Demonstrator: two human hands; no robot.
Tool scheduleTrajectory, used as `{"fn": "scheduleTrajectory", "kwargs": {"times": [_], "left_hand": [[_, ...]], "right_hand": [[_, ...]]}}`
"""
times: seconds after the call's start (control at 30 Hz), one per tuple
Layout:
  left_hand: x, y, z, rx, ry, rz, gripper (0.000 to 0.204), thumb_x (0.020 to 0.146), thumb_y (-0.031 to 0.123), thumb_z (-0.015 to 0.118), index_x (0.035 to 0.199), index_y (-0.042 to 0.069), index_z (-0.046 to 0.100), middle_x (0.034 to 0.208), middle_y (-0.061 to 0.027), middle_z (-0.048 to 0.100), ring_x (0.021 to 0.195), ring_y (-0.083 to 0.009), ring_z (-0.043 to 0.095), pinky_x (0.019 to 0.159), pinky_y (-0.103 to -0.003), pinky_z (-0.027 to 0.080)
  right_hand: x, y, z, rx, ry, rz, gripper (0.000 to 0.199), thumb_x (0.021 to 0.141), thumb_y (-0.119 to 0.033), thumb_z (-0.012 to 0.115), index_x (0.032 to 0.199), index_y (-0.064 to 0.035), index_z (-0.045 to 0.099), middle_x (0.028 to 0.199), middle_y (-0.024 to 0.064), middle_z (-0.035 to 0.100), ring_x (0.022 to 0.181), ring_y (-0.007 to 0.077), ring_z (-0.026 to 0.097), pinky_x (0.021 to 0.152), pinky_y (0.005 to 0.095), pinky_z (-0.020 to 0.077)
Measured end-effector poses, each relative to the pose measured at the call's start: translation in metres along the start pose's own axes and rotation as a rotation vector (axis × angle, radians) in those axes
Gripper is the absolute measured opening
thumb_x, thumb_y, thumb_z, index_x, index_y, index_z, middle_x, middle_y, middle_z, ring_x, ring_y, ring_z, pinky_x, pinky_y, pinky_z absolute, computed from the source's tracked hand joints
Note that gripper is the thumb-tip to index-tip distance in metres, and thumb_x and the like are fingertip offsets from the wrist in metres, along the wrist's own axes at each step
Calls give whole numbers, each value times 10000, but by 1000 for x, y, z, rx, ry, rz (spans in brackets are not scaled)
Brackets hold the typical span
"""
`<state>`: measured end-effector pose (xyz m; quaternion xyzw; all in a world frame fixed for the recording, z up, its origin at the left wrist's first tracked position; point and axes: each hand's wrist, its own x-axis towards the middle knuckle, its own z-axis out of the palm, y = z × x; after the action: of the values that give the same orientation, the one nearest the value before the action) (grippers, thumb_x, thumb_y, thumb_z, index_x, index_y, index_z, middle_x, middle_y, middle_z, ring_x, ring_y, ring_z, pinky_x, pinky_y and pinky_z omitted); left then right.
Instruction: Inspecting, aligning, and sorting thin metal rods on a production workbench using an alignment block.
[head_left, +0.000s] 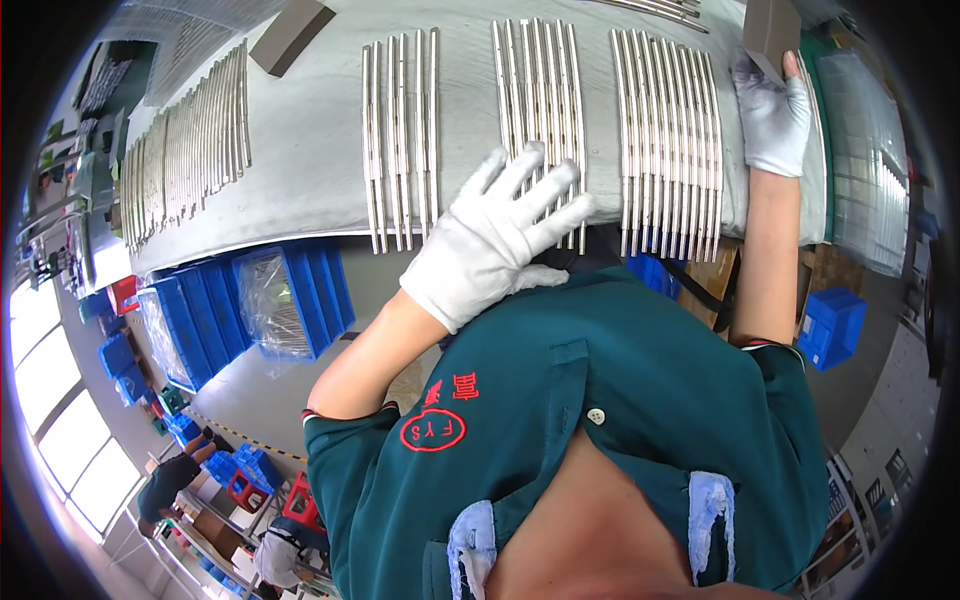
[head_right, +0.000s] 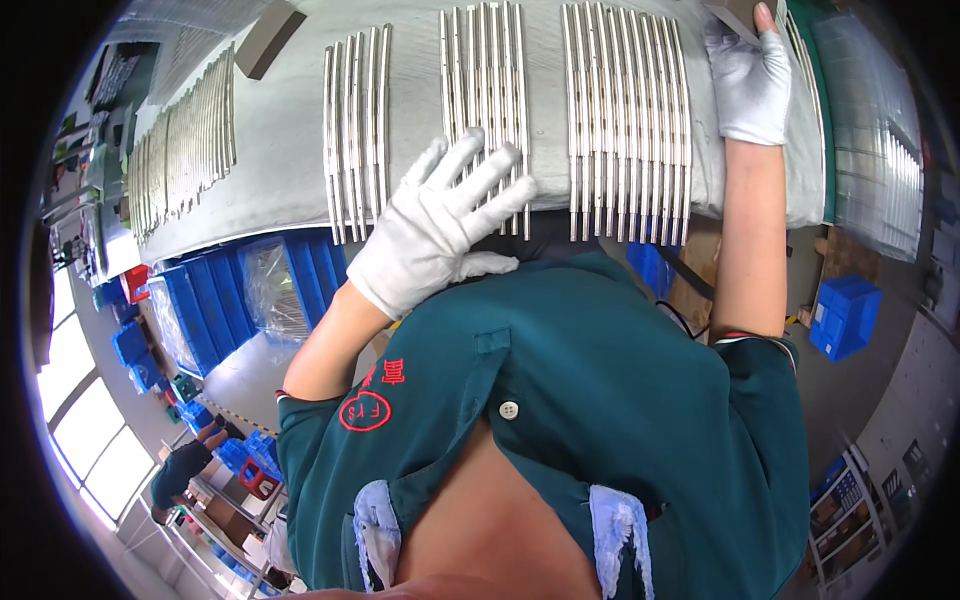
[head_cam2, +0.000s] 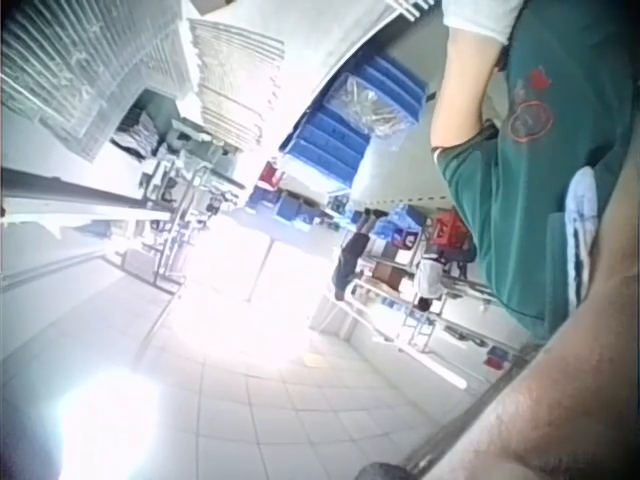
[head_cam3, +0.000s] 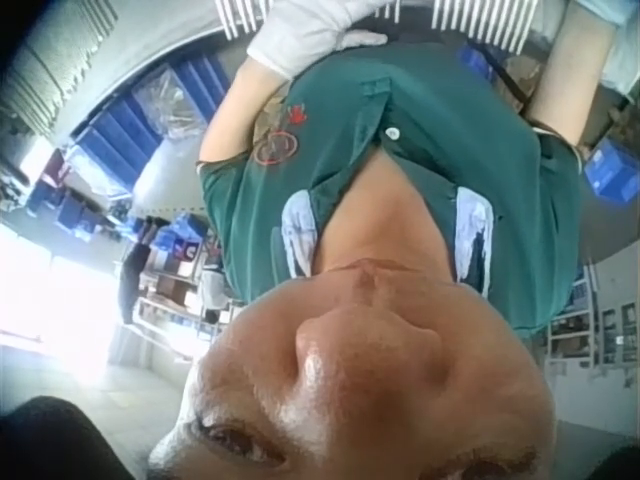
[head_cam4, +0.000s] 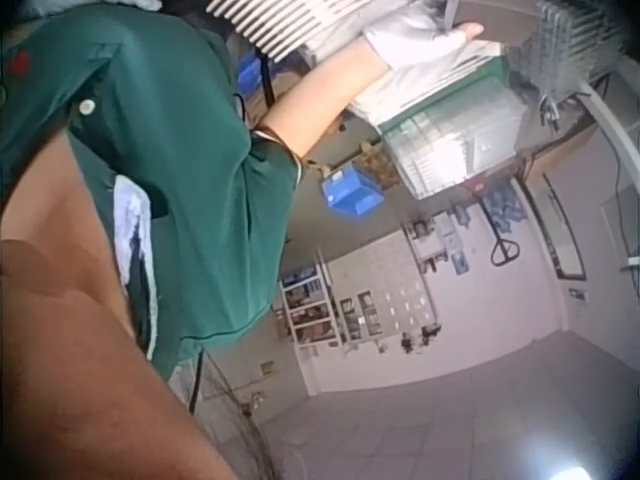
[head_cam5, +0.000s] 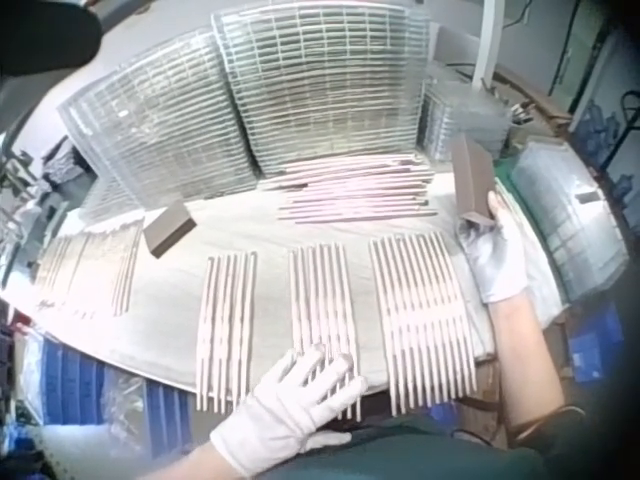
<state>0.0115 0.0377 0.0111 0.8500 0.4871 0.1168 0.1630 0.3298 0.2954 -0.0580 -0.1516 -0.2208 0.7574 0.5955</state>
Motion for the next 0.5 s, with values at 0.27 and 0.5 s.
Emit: {"fn": "scheduleTrajectory", "kwargs": {"times": [0.27,0.5], "left_hand": [[16,0,18,-88,30,183,704,741,406,736,1366,176,506,1400,-97,475,1331,-353,406,1086,-532,345],[-1,1,5,-8,-2,71,655,755,401,727,1344,196,526,1383,-110,491,1280,-367,443,1072,-549,351]], "right_hand": [[0,10,4,-53,14,-31,325,927,-91,627,1226,-12,528,1239,151,576,1133,292,550,996,475,462],[-1,7,7,-60,59,-57,334,925,-85,624,1231,2,522,1230,161,578,1131,287,547,1005,469,453]]}}
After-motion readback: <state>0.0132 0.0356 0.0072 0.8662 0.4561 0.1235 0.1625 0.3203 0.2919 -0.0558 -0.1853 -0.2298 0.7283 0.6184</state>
